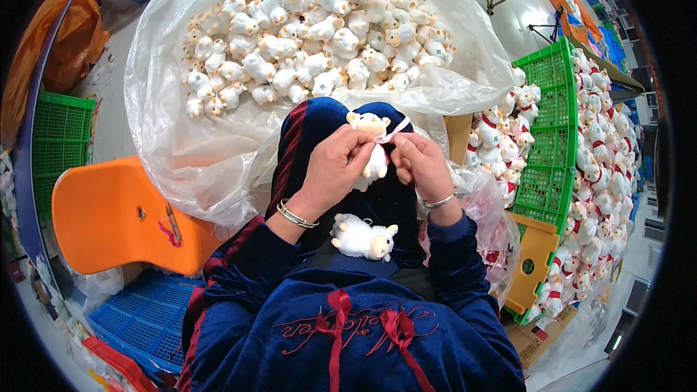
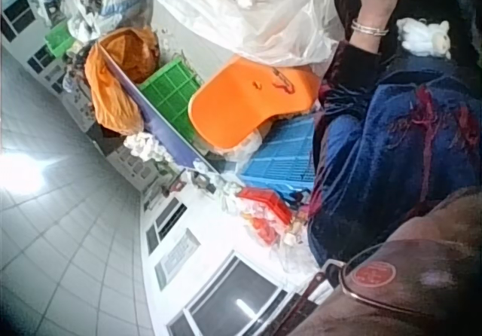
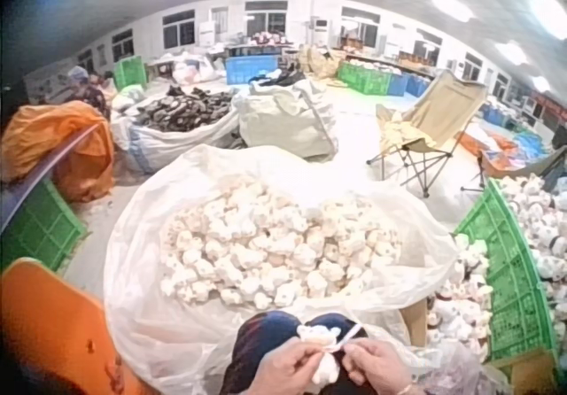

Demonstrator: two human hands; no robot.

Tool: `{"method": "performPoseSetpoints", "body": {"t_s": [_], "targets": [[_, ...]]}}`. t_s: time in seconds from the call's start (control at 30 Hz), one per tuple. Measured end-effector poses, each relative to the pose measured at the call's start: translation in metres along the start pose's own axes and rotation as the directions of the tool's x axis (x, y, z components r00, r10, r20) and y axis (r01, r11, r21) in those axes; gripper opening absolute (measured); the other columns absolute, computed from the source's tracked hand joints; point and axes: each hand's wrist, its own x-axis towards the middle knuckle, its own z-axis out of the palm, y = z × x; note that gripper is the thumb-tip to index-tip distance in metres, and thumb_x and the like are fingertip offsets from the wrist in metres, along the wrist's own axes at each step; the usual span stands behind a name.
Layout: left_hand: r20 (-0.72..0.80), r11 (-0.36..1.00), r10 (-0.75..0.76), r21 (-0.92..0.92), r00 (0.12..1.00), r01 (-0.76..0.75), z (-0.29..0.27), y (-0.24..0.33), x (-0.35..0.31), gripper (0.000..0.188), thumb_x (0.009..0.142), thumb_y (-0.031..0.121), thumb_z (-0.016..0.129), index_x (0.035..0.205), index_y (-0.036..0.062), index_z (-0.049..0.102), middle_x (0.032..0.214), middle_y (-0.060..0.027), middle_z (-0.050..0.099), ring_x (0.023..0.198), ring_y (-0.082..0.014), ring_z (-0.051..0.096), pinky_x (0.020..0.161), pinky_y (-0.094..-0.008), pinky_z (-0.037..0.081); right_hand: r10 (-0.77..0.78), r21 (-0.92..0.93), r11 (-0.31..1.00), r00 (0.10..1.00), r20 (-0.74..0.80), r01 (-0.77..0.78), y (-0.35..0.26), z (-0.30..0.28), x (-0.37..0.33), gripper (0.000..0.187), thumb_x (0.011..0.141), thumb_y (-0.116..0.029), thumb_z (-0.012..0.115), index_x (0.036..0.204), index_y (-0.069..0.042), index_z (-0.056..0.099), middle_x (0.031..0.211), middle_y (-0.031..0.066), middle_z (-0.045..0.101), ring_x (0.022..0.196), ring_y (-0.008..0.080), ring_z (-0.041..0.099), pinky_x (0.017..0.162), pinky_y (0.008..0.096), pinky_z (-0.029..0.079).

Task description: The person sits on the floor and ties red ribbons around the necks of small white plush toys. They pick up each toy, wrap the ribbon, and place the finished item into a green crate.

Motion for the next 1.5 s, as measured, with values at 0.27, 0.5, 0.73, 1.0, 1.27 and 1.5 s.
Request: {"method": "performPoseSetpoints", "body": {"t_s": [0.27, 0.5, 0.73, 1.0, 1.27, 1.5], "targets": [[0.017, 0.999, -0.028, -0.018, 0.999, 0.028, -0.001, -0.001, -0.001, 0.009, 0.096, 0.006, 0.069, 0.100, -0.0019, 0.070, 0.082, -0.0026, 0.056, 0.064, -0.0080, 0.053, 0.059, -0.0247, 0.042, -0.056, 0.334, 0.938, 0.992, -0.115, 0.091, 0.012, 0.016, 0.011, 0.014, 0.103, -0.018, 0.064, 0.097, -0.006, 0.060, 0.072, -0.0020, 0.054, 0.050, 0.0060, 0.044, 0.045, 0.0225, 0.035], [0.012, 0.999, 0.054, 0.002, 0.998, -0.054, -0.003, 0.001, 0.000, 0.008, 0.096, 0.004, 0.068, 0.101, -0.0015, 0.069, 0.085, -0.0045, 0.057, 0.071, -0.0099, 0.055, 0.063, -0.0260, 0.044, -0.175, 0.246, 0.945, 0.969, -0.172, 0.214, 0.015, 0.014, 0.021, 0.013, 0.103, -0.014, 0.062, 0.095, -0.005, 0.059, 0.074, -0.0009, 0.056, 0.052, 0.0058, 0.046, 0.045, 0.0214, 0.034], [0.027, 0.999, -0.048, -0.015, 0.998, 0.048, -0.009, 0.001, 0.001, 0.011, 0.096, 0.006, 0.067, 0.101, -0.0025, 0.070, 0.086, -0.0076, 0.060, 0.070, -0.0148, 0.058, 0.064, -0.0283, 0.047, -0.621, -0.423, 0.678, 0.776, 0.109, 0.602, 0.007, 0.026, -0.012, 0.006, 0.092, -0.001, 0.071, 0.097, -0.001, 0.069, 0.081, 0.0036, 0.062, 0.070, 0.0117, 0.061, 0.065, 0.0254, 0.049], [0.051, 0.989, -0.102, -0.099, 0.993, 0.107, -0.008, 0.001, 0.003, 0.013, 0.096, 0.009, 0.069, 0.101, -0.0027, 0.071, 0.086, -0.0055, 0.062, 0.069, -0.0111, 0.057, 0.064, -0.0270, 0.046, -0.435, -0.426, 0.782, 0.888, 0.149, 0.455, 0.004, 0.014, -0.016, 0.009, 0.092, -0.006, 0.073, 0.095, 0.000, 0.067, 0.081, 0.0013, 0.062, 0.070, 0.0088, 0.057, 0.063, 0.0241, 0.046], [0.051, 0.988, -0.123, -0.087, 0.991, 0.127, -0.009, 0.005, 0.004, 0.013, 0.096, 0.009, 0.069, 0.102, -0.0019, 0.072, 0.086, -0.0052, 0.062, 0.070, -0.0111, 0.059, 0.065, -0.0265, 0.047, -0.204, -0.370, 0.909, 0.979, 0.005, 0.191, 0.000, 0.023, -0.014, 0.015, 0.091, -0.010, 0.078, 0.093, -0.001, 0.066, 0.075, -0.0052, 0.058, 0.068, 0.0020, 0.049, 0.060, 0.0203, 0.042], [0.072, 0.988, -0.115, -0.097, 0.991, 0.122, -0.009, 0.003, 0.004, 0.015, 0.097, 0.011, 0.069, 0.103, -0.0017, 0.073, 0.086, -0.0018, 0.060, 0.072, -0.0071, 0.054, 0.065, -0.0233, 0.044, -0.106, -0.125, 0.985, 0.991, 0.079, 0.115, -0.016, 0.018, -0.007, 0.013, 0.094, -0.012, 0.075, 0.096, -0.002, 0.067, 0.080, -0.0019, 0.066, 0.067, 0.0040, 0.056, 0.060, 0.0199, 0.043]]}}
